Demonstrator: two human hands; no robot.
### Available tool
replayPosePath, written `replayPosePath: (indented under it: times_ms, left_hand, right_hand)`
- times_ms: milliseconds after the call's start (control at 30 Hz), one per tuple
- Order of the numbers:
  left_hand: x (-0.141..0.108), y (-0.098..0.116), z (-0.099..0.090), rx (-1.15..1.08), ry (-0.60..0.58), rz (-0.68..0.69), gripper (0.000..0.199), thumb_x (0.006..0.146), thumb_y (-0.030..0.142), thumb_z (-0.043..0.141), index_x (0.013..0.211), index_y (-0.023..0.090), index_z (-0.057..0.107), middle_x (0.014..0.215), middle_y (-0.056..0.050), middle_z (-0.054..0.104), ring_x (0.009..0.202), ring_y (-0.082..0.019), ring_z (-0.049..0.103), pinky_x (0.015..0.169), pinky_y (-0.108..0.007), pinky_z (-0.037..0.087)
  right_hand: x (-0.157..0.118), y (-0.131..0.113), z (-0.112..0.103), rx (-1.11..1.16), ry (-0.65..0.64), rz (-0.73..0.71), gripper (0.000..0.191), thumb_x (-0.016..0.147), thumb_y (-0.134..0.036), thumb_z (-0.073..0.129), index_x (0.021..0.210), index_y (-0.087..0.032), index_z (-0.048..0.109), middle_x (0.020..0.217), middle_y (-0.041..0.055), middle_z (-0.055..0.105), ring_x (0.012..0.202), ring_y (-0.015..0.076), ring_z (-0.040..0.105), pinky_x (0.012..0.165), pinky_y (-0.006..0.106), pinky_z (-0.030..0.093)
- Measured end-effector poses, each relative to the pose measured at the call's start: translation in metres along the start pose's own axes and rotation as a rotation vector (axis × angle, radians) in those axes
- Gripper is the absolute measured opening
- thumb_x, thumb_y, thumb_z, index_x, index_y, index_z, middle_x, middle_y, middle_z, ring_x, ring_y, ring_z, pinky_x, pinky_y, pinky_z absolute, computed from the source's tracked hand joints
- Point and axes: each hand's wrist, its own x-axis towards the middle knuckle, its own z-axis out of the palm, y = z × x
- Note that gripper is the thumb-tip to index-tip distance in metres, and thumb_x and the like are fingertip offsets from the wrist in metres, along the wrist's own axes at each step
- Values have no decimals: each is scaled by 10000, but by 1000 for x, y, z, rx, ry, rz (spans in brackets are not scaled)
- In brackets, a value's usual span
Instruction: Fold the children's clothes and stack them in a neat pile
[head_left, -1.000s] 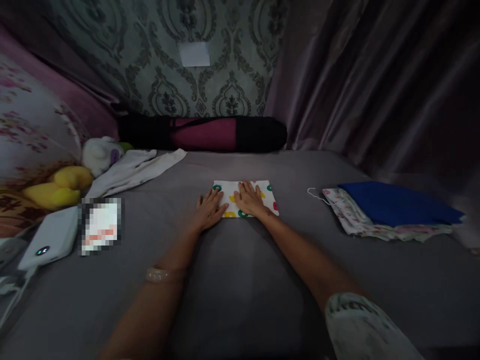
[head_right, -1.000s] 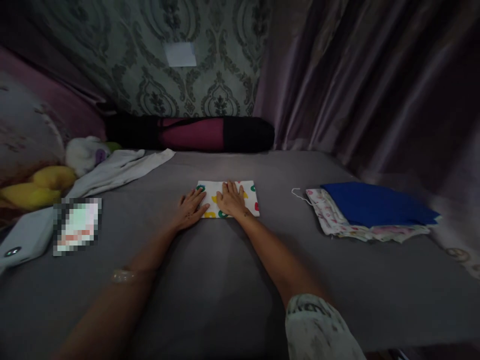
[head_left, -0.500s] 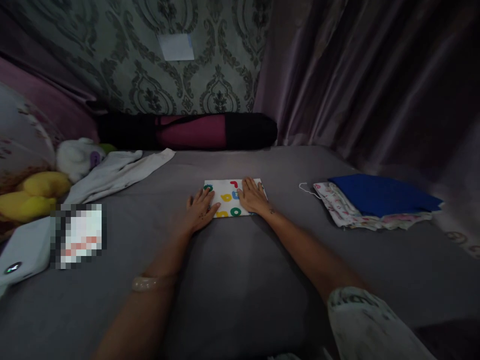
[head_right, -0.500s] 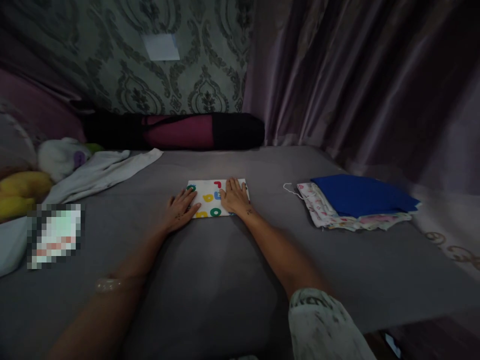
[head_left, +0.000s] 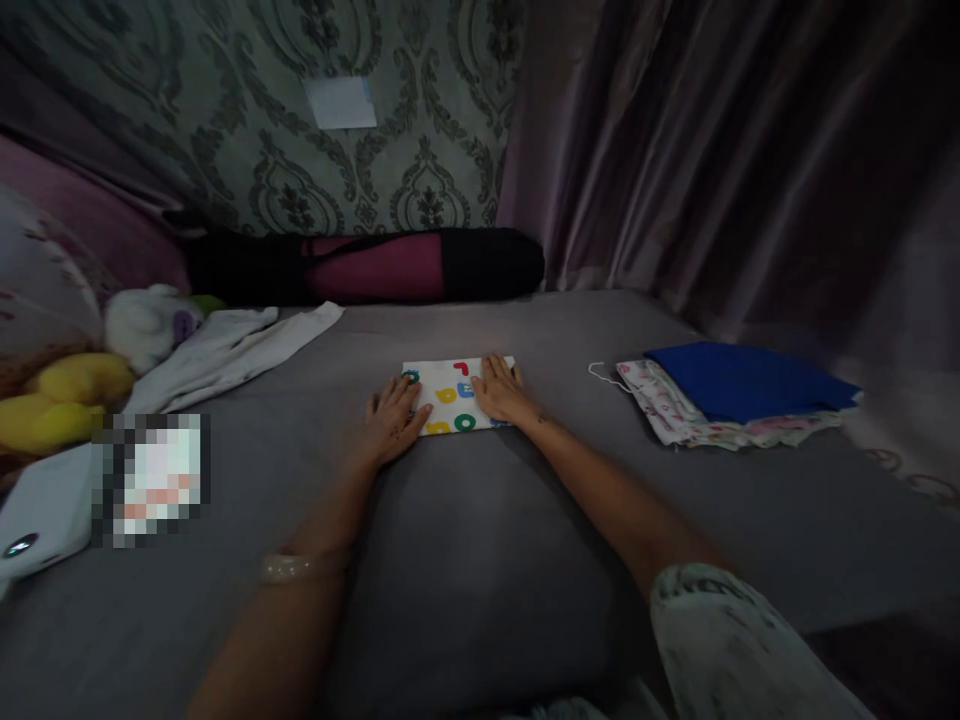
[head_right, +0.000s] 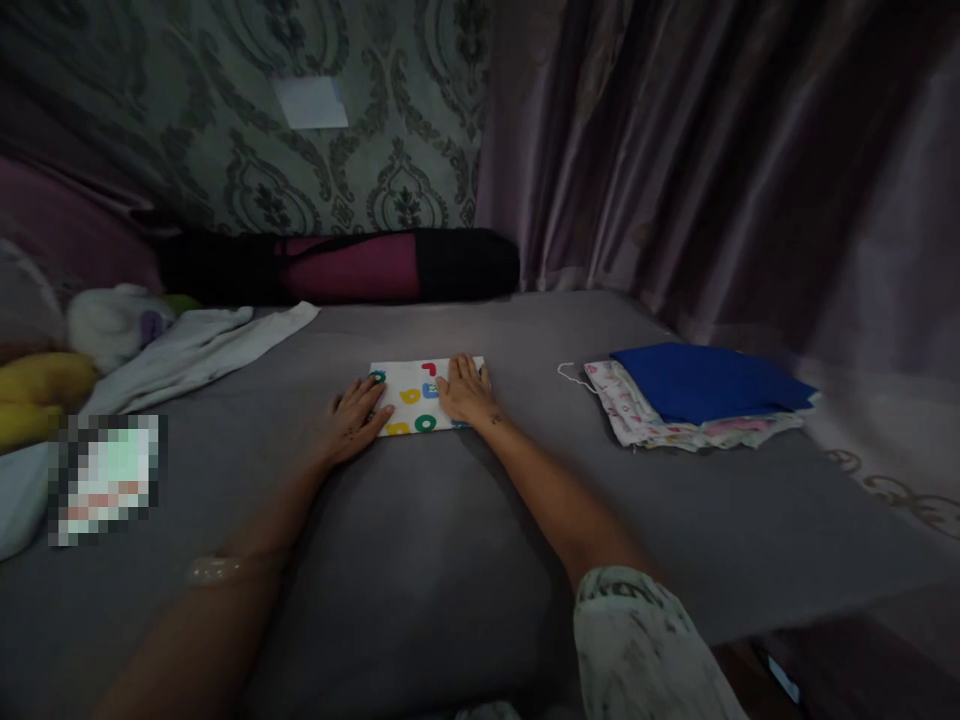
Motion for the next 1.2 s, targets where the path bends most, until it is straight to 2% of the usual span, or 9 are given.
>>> replayPosePath:
  times_ms: [133,267,467,667,800,933,1033,1200]
  left_hand:
    - [1,-1,1,-4,5,-3,590,962,542,267,1457,243,381,1592,-79,254,1475,-298,164,1159,-569,155]
    - [2,-1,0,-1,-14,-16,594,961,542,265,1462,242,373,1591,-79,257,1477,-297,155,1163,-563,145]
    - [0,4,-6,-2,-43,-9,593,968,512,271,1469,207,359,1587,-103,259,1475,-304,156,1158,-585,123]
    - [-2,6,-8,-20,-30,-11,572,970,492,300,1462,208,368,1587,-105,259,1478,-294,152,1163,-578,122]
    - [-2,4,-6,-17,-16,5,564,974,487,301,1459,207,370,1585,-105,262,1477,-294,158,1160,-584,127]
    - [-1,4,-6,-17,-5,20,552,977,475,311,1455,206,375,1580,-107,277,1474,-293,166,1153,-590,139]
    - [-1,6,-6,-3,-7,13,543,980,463,316,1457,209,375,1579,-107,280,1473,-295,168,1154,-585,143]
    - [-1,7,-7,10,-35,-1,551,983,468,314,1465,204,362,1584,-107,266,1473,-290,172,1157,-574,139]
  right_hand:
    - [-4,14,-5,-38,39,20,635,992,-422,184,1504,-58,271,1595,149,201,1471,262,137,1180,495,66]
    - [-5,25,-5,-33,10,52,639,992,-415,156,1504,-47,261,1587,154,223,1466,260,157,1177,496,77]
    - [-6,25,-4,-19,4,73,650,984,-427,167,1498,-44,276,1579,155,249,1453,268,194,1176,484,104]
    - [-6,24,-7,-30,-13,74,643,982,-430,181,1497,-59,283,1581,155,242,1456,284,181,1168,542,86]
    - [-10,11,-10,-66,99,28,619,990,-408,189,1483,-56,313,1575,177,245,1460,298,170,1162,558,72]
    - [-20,-15,-9,-44,179,-130,615,1002,-412,172,1482,-59,326,1570,177,260,1461,284,177,1172,520,75]
    - [-24,-29,-3,-40,157,-224,617,1006,-425,173,1493,-76,317,1575,153,261,1468,268,158,1181,497,41]
    - [-22,-30,8,-13,56,-215,646,1005,-457,145,1503,-74,291,1594,142,206,1476,258,124,1184,480,57]
